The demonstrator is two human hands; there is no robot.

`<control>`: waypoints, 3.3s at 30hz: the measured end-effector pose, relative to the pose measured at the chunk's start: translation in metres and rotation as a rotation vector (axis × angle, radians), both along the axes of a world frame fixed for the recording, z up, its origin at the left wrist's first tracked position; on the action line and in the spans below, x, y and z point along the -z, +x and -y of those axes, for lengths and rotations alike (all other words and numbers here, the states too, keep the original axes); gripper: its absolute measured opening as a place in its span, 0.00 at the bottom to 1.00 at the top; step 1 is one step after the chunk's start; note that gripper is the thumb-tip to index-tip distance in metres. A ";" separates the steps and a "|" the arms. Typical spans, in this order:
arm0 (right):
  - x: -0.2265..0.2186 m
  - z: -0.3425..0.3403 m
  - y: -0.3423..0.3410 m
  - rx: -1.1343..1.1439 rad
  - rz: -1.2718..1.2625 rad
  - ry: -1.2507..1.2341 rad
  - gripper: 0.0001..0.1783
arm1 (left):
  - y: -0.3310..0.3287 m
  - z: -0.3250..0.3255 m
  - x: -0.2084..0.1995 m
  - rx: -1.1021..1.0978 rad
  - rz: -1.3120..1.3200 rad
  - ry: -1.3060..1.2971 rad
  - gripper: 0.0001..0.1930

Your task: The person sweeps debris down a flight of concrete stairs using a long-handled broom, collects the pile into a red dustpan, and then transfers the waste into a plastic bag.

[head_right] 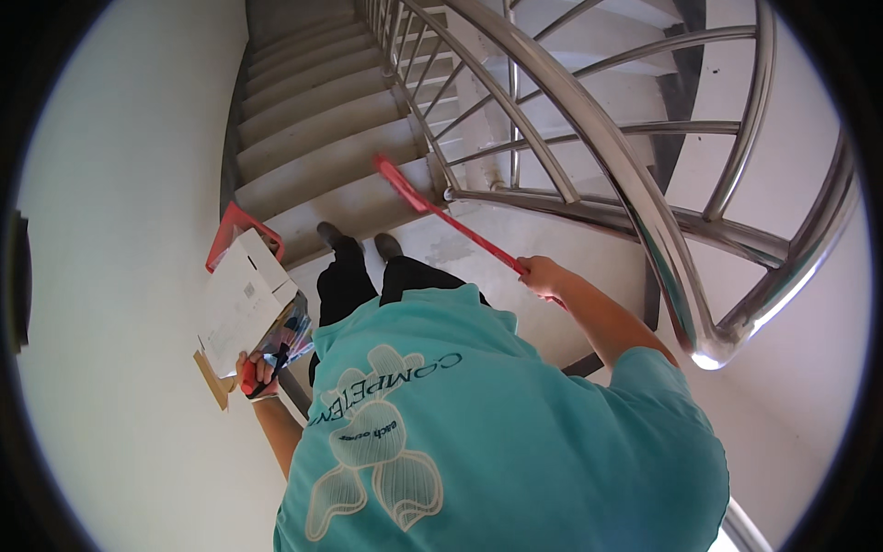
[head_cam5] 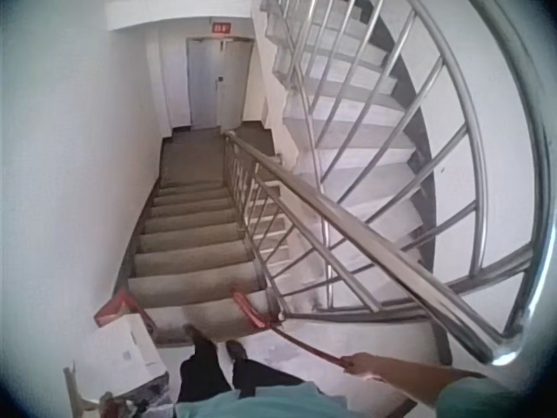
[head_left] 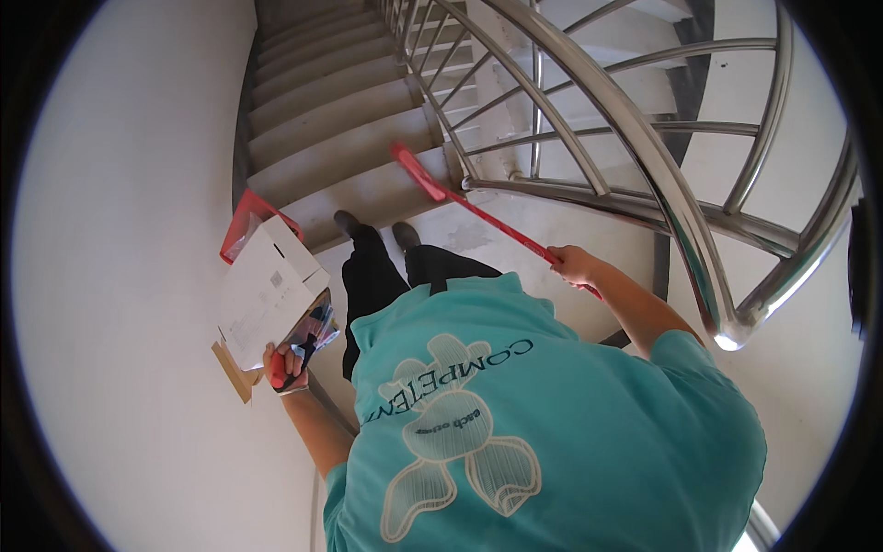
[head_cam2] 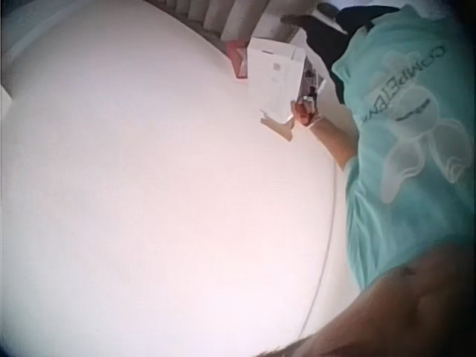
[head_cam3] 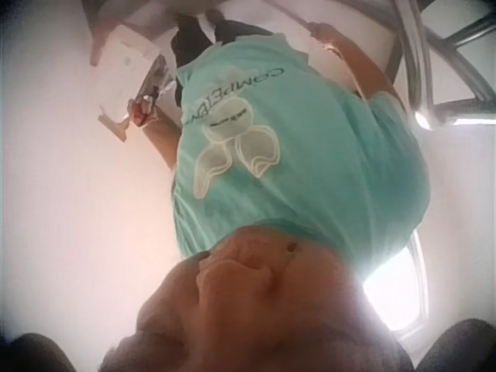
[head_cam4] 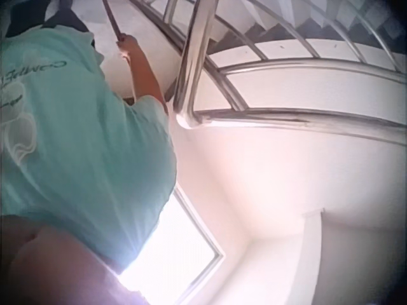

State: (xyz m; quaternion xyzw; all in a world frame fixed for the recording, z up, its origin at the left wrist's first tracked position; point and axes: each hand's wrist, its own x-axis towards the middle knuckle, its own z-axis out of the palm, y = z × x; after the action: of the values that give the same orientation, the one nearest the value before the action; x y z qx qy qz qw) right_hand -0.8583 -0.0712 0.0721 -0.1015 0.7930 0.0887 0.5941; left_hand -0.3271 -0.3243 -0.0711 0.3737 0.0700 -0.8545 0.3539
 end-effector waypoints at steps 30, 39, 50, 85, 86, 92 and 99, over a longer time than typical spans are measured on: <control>0.073 0.025 -0.048 -0.127 -0.054 0.021 0.16 | -0.051 0.006 -0.001 0.149 0.150 0.082 0.12; 0.084 0.064 -0.073 -0.547 -0.168 -0.022 0.19 | -0.047 0.005 -0.002 0.088 0.031 0.030 0.12; 0.054 0.031 -0.002 -0.559 -0.192 0.044 0.23 | -0.031 -0.008 -0.008 -0.024 0.087 0.075 0.12; 0.157 0.192 0.041 -0.084 0.310 -0.467 0.09 | -0.018 -0.038 -0.068 -0.174 -0.043 -0.042 0.18; 0.159 0.197 0.040 -0.031 0.351 -0.478 0.10 | -0.021 -0.039 -0.072 -0.157 -0.002 -0.027 0.13; 0.223 0.206 0.078 0.065 0.556 -0.439 0.11 | -0.033 -0.074 -0.076 -0.148 0.004 0.018 0.13; 0.241 0.227 0.044 0.087 0.521 -0.283 0.10 | -0.051 -0.046 -0.061 -0.145 0.081 0.071 0.19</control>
State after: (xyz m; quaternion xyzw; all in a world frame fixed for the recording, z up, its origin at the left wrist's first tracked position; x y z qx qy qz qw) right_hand -0.8142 -0.2980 -0.1691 -0.1684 0.6220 -0.0772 0.7608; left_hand -0.3785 -0.2779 -0.0100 0.4143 0.1124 -0.8078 0.4039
